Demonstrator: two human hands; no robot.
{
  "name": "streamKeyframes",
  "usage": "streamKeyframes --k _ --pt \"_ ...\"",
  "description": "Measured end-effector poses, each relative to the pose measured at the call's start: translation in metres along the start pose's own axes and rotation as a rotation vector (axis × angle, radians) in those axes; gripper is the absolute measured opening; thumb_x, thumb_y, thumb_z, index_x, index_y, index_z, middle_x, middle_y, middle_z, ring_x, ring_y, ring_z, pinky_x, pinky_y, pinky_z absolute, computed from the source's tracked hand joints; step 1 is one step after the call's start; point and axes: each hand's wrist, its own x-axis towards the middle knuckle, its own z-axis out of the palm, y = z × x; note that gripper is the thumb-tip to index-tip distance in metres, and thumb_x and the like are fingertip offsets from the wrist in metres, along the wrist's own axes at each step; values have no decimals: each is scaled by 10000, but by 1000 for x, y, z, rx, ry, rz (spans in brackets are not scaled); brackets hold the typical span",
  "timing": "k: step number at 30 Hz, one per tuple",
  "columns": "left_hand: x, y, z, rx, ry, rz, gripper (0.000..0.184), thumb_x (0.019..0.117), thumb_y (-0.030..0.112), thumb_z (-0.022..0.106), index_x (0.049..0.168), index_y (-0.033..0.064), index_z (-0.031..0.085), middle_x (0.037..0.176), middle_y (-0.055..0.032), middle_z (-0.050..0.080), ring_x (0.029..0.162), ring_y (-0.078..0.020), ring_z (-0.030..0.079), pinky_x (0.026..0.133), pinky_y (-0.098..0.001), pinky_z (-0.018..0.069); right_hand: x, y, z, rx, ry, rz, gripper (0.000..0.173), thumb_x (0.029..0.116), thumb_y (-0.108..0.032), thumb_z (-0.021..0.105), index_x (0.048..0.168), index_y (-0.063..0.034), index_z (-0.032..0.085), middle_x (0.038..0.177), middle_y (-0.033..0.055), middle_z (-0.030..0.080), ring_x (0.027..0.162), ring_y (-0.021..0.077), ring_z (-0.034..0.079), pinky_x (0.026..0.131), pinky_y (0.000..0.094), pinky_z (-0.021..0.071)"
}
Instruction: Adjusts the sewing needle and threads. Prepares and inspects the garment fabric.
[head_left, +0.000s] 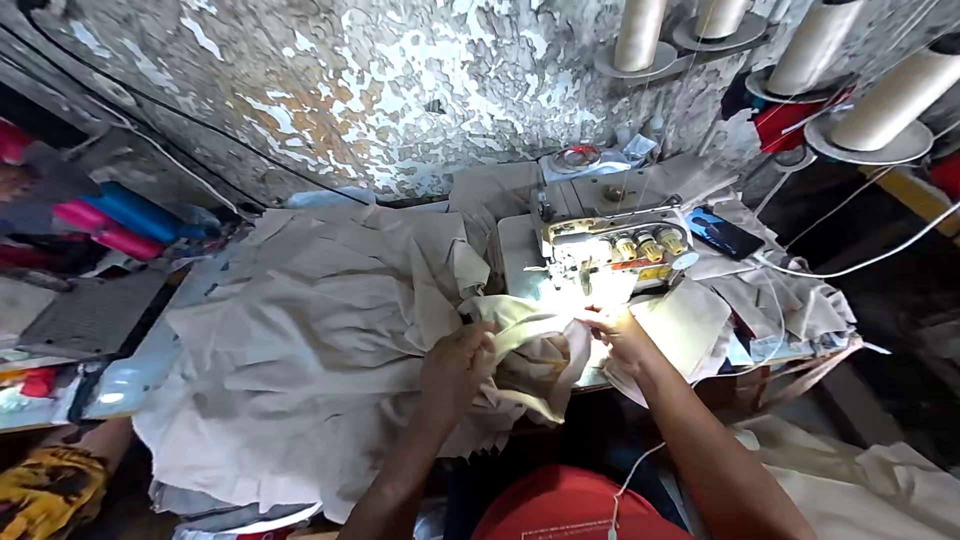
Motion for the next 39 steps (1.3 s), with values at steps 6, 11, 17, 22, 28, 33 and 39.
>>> streamKeyframes --k 6,11,17,22,28,33,39 --pt "38 35 37 -2 -220 47 343 992 207 661 1270 8 679 1126 -201 714 1055 -378 682 922 -566 532 -9 5 4 65 -24 -14 117 989 32 593 907 5 674 741 25 678 614 62 607 625 210 532" --pt "61 24 74 55 -220 53 189 979 148 666 990 -25 742 1023 -200 707 1006 -364 682 898 -546 520 -19 43 -5 -149 149 -138 207 1017 -81 599 1177 51 605 1006 93 666 841 88 648 750 244 551" --pt "67 40 67 -31 -231 -105 161 976 114 648 997 -25 727 948 -192 700 876 -345 686 772 -538 531 -36 76 -3 49 163 -66 65 996 23 581 1011 44 640 850 43 697 717 67 676 672 226 584" --pt "73 39 49 -68 -377 -275 225 1057 155 514 1116 -24 636 902 -233 662 853 -400 659 759 -585 512 -44 52 -1 269 89 78 168 1039 18 503 979 22 659 788 42 710 676 75 674 669 227 582" --pt "79 24 41 -121 -352 -289 242 1072 136 481 1171 -33 625 951 -236 664 911 -389 654 827 -578 495 -46 41 -1 342 -12 94 213 979 104 504 1146 56 627 945 77 716 761 105 693 724 254 596" --pt "81 15 43 -142 -360 -349 235 1072 136 479 1164 -27 620 937 -225 651 898 -370 640 819 -561 492 -40 47 -2 393 10 86 283 926 169 493 1150 41 609 959 79 703 776 121 693 717 270 600" --pt "78 0 46 -267 -287 -269 205 1040 111 545 1105 -44 662 949 -190 672 888 -291 643 836 -499 501 -35 49 -4 386 32 63 280 918 173 504 1135 30 608 968 82 695 773 112 683 682 245 585"
